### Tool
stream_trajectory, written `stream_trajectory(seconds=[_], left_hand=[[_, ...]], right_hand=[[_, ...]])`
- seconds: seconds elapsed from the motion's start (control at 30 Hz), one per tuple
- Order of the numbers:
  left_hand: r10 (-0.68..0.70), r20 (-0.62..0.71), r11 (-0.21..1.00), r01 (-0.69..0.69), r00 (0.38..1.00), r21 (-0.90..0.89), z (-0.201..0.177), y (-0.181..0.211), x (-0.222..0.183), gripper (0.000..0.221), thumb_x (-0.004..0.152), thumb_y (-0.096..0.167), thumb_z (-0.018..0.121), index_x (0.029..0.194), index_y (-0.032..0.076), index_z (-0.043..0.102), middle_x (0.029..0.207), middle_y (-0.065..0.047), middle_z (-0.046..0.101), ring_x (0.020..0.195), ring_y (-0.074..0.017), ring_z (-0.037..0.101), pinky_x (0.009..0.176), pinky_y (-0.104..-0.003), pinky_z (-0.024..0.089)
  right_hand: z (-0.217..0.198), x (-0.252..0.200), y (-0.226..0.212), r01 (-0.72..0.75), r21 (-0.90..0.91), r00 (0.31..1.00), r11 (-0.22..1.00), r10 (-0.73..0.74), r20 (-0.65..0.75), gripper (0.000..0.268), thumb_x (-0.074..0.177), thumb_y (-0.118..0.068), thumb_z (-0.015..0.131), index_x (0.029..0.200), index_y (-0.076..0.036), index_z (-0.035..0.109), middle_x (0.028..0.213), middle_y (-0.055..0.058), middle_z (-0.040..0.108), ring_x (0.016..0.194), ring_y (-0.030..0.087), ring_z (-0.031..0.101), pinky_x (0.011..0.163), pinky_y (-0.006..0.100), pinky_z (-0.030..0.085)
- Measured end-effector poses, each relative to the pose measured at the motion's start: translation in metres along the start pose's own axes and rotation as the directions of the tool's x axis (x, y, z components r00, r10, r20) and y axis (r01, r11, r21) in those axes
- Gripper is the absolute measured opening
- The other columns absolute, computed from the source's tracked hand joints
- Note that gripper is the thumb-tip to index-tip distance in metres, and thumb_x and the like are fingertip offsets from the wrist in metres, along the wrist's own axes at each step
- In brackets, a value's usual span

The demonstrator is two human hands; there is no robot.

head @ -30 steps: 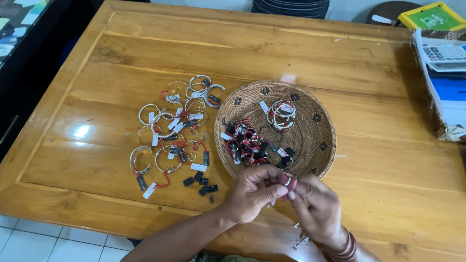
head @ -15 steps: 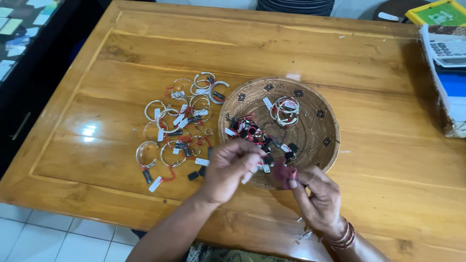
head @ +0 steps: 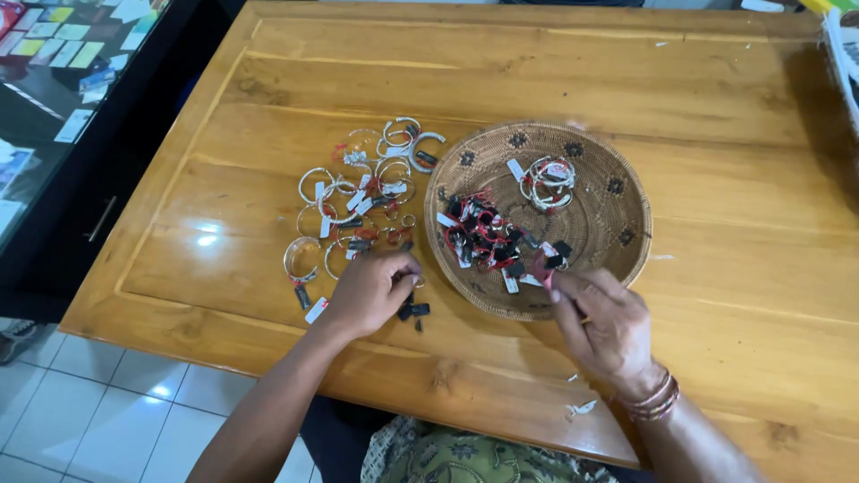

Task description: Polishing small metal components of handmade bracelets using a polishing cloth to remove tarnish or dirt.

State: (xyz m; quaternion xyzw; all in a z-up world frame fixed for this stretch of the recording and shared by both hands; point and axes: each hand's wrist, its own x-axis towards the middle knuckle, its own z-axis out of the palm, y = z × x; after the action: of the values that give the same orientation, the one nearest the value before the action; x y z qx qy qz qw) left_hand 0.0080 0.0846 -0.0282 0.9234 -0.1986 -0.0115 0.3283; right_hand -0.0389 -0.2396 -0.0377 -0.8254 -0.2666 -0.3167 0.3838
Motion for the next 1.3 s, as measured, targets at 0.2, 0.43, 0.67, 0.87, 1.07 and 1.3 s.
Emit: stream_trajectory(seconds=[0.2,0.43,0.67,0.87,1.07,1.3], left_hand=[[-0.019,-0.061,0.999,0.021,0.998,0.031,-0.002,0.0,-0.008,0.011,0.089,0.013,0.07,0.099,0.011,0.073,0.086,-0.015,0.076,0.085,-0.0403,0.073,0.073,-0.05,0.059],[-0.001,-0.171,0.987,-0.027,0.985,-0.16,-0.024,0.005,0.008,0.015,0.092,0.003,0.067,0.104,0.005,0.076,0.091,-0.015,0.077,0.081,-0.0292,0.076,0.071,-0.037,0.061],[0.014,-0.191,0.955,-0.07,0.981,-0.288,-0.017,-0.017,0.033,0.016,0.093,0.0,0.063,0.104,0.001,0.075,0.087,-0.018,0.075,0.067,-0.0238,0.073,0.062,-0.036,0.059],[-0.019,-0.004,0.991,0.018,1.0,-0.129,-0.015,-0.023,0.042,0.013,0.092,0.004,0.068,0.103,0.005,0.076,0.091,-0.018,0.076,0.089,-0.0356,0.073,0.079,-0.045,0.057],[-0.121,0.072,0.978,0.107,0.99,0.178,-0.02,-0.019,0.035,0.014,0.092,0.011,0.068,0.101,0.013,0.078,0.093,-0.011,0.078,0.093,-0.034,0.074,0.081,-0.044,0.059],[0.01,-0.012,0.902,-0.004,1.0,0.432,-0.007,-0.029,0.029,0.009,0.089,0.017,0.069,0.093,0.014,0.077,0.092,-0.009,0.074,0.091,-0.0315,0.072,0.077,-0.043,0.059]], right_hand=[[0.003,0.004,0.004,0.015,-0.025,0.998,1.0,-0.017,-0.053,0.01,0.094,-0.012,0.071,0.099,-0.008,0.079,0.084,0.009,0.068,0.057,0.028,0.066,0.05,0.033,0.054],[0.004,0.004,0.008,0.034,-0.005,0.998,0.999,-0.034,-0.053,0.011,0.093,-0.009,0.07,0.099,-0.008,0.08,0.082,0.01,0.069,0.056,0.028,0.068,0.05,0.034,0.055],[0.006,0.004,0.007,0.066,0.011,0.995,0.998,-0.065,-0.078,0.01,0.093,-0.009,0.071,0.099,-0.006,0.079,0.081,0.012,0.068,0.059,0.029,0.069,0.05,0.034,0.055],[0.008,0.004,0.007,0.07,0.029,0.995,0.997,-0.068,-0.069,0.01,0.093,-0.008,0.072,0.099,-0.004,0.079,0.081,0.014,0.068,0.061,0.031,0.069,0.051,0.036,0.056],[0.003,0.002,0.012,0.052,-0.041,0.995,0.998,-0.055,-0.08,0.011,0.093,-0.009,0.073,0.1,-0.007,0.08,0.083,0.011,0.07,0.065,0.029,0.07,0.056,0.035,0.057],[-0.021,0.005,0.029,-0.025,-0.094,0.988,0.995,0.01,-0.151,0.015,0.097,-0.002,0.071,0.109,-0.002,0.079,0.088,0.015,0.068,0.074,0.033,0.069,0.064,0.042,0.055]])
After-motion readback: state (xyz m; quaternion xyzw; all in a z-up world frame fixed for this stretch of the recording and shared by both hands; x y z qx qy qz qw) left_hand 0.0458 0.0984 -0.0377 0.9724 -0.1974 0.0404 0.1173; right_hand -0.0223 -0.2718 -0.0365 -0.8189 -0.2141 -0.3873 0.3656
